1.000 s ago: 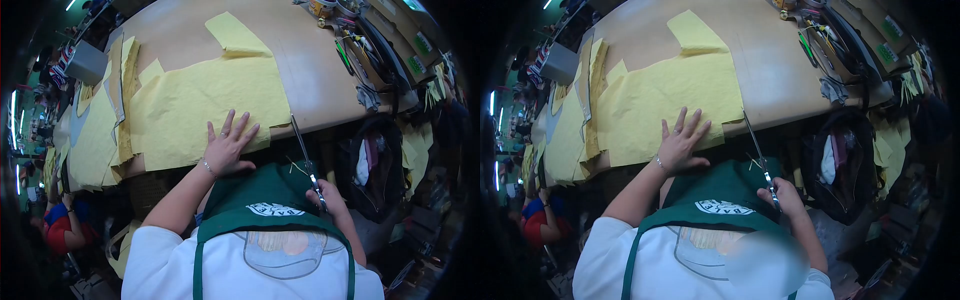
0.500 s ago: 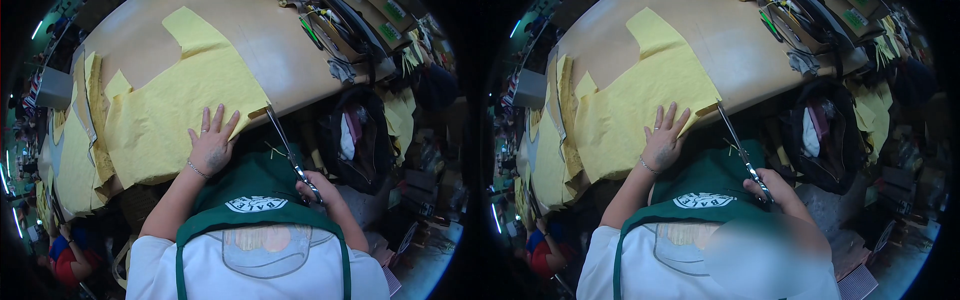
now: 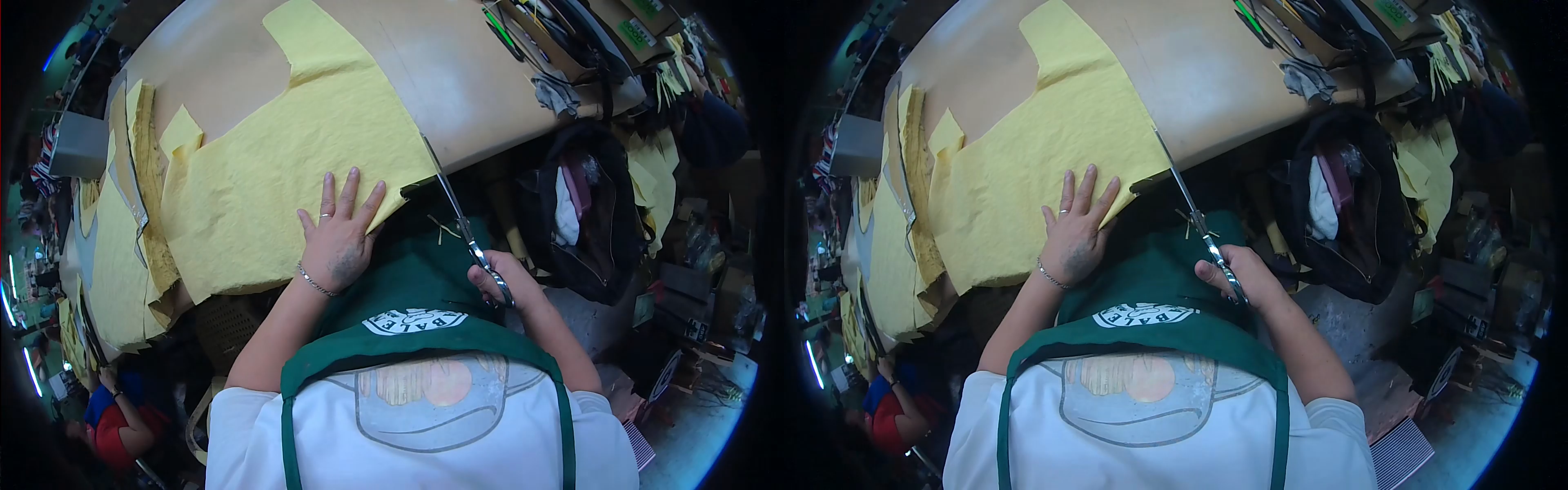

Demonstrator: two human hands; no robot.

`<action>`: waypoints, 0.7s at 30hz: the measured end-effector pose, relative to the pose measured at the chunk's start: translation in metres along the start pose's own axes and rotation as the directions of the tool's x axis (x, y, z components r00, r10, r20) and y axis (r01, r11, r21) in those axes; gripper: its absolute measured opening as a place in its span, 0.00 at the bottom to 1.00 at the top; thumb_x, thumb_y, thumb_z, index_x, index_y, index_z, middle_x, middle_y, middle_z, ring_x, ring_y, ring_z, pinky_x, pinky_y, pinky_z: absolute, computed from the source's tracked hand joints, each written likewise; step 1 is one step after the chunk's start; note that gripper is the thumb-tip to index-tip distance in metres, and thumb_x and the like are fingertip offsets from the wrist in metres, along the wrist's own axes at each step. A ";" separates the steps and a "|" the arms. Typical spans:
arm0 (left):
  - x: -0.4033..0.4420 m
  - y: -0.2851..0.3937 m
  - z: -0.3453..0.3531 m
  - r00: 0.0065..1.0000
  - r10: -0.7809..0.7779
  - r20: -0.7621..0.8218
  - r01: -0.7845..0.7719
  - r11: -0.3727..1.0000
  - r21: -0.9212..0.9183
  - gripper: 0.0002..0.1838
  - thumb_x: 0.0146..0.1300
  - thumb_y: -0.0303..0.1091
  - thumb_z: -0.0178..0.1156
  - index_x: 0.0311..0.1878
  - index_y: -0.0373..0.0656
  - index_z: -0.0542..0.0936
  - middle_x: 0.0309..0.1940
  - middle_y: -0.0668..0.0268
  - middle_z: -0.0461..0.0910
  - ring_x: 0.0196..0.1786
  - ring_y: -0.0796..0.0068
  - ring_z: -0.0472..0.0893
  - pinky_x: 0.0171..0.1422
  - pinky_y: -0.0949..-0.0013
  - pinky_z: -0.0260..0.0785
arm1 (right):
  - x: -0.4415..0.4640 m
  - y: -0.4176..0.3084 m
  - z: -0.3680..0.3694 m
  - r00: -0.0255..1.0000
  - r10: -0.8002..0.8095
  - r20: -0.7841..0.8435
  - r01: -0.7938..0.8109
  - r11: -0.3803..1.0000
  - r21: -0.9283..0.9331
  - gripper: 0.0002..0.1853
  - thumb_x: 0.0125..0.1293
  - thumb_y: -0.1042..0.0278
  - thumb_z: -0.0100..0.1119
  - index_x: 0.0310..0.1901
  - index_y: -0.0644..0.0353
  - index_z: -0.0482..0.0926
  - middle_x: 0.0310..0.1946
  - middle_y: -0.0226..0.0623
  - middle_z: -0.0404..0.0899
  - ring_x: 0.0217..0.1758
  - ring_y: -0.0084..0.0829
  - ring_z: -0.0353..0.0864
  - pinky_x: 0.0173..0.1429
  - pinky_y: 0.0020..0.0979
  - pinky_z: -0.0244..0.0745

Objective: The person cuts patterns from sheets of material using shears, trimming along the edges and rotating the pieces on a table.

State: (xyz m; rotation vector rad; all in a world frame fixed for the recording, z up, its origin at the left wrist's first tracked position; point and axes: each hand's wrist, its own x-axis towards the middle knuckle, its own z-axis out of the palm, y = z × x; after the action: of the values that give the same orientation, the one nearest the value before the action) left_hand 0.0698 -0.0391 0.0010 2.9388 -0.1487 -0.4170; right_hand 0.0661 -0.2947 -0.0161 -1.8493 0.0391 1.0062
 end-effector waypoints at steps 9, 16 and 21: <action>0.000 0.002 -0.001 1.000 -0.009 0.003 0.009 1.000 -0.007 0.31 0.59 0.35 0.51 0.65 0.63 0.55 0.68 0.64 0.41 0.70 0.50 0.38 0.57 0.28 0.43 | -0.006 0.001 0.001 0.996 0.063 -0.062 -0.066 0.997 -0.032 0.36 0.37 0.27 0.59 0.19 0.61 0.68 0.12 0.30 0.67 0.14 0.21 0.70 0.20 0.24 0.67; -0.003 0.002 -0.007 0.999 0.005 0.047 -0.004 1.000 -0.019 0.30 0.59 0.36 0.50 0.65 0.63 0.55 0.68 0.63 0.42 0.70 0.50 0.39 0.57 0.28 0.43 | -0.005 0.000 -0.004 0.999 0.027 0.022 -0.026 0.998 -0.054 0.37 0.40 0.25 0.54 0.23 0.61 0.69 0.14 0.31 0.69 0.17 0.21 0.72 0.23 0.25 0.68; -0.013 0.006 -0.008 0.996 0.032 0.086 -0.029 0.999 -0.039 0.29 0.60 0.36 0.49 0.65 0.63 0.55 0.68 0.63 0.42 0.70 0.50 0.39 0.58 0.28 0.43 | 0.006 -0.012 -0.004 0.996 -0.022 0.085 0.024 1.000 -0.018 0.40 0.40 0.22 0.49 0.26 0.61 0.70 0.15 0.31 0.69 0.20 0.22 0.72 0.25 0.25 0.69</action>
State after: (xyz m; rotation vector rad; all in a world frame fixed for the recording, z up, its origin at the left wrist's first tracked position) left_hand 0.0595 -0.0422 0.0130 2.8787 -0.1946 -0.5369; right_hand 0.0778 -0.2893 -0.0106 -1.8180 -0.0427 1.0709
